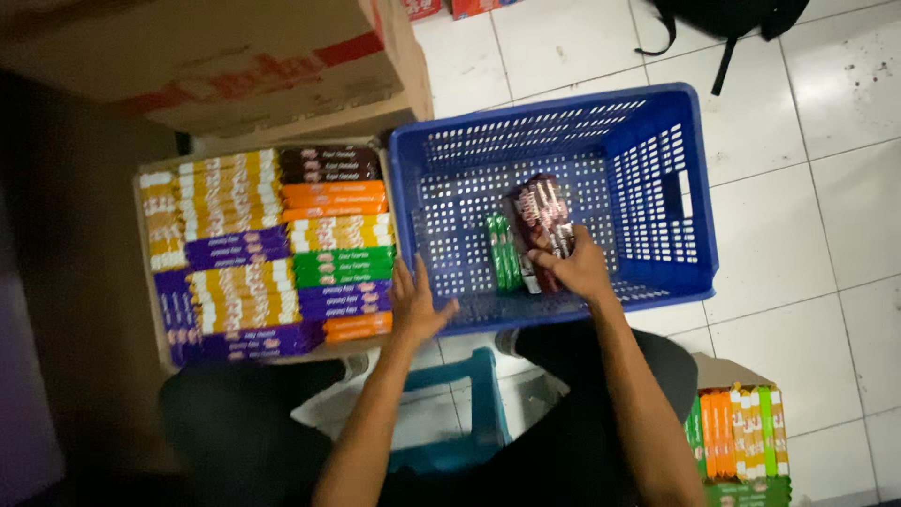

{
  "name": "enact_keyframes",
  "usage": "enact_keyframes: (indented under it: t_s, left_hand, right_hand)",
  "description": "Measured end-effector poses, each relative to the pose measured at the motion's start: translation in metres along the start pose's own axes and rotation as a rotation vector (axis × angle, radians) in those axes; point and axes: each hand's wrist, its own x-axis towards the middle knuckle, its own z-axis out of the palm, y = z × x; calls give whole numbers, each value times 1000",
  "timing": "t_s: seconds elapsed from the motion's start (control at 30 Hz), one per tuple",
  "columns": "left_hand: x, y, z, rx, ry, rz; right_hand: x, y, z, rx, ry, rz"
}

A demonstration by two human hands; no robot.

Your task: The person transfers individually wrapped snack bars from a large cardboard box into a blue plastic basket. They pick up the bars by hand and arrange them in neat rows within the basket, organizing them by color and type.

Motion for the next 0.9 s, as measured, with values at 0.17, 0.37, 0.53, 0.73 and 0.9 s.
enact_keyframes:
  t_s: [0.17,0.37,0.53,0.73,0.9]
  left_hand:
    - [-3,13,8,94,-192,-41]
    - [8,9,10,234,-381,-73]
    - [6,-7,32,340,-214,-3]
    - [14,9,16,340,-365,-113]
    - [9,10,19,266,-298,-112]
  right_hand:
    - [103,54,21,-7,43,180]
    - [192,49,117,25,21,364]
    - [254,50,185,279,143,578]
    - [294,59,219,400,274,679]
    - [297,70,234,382,339,586]
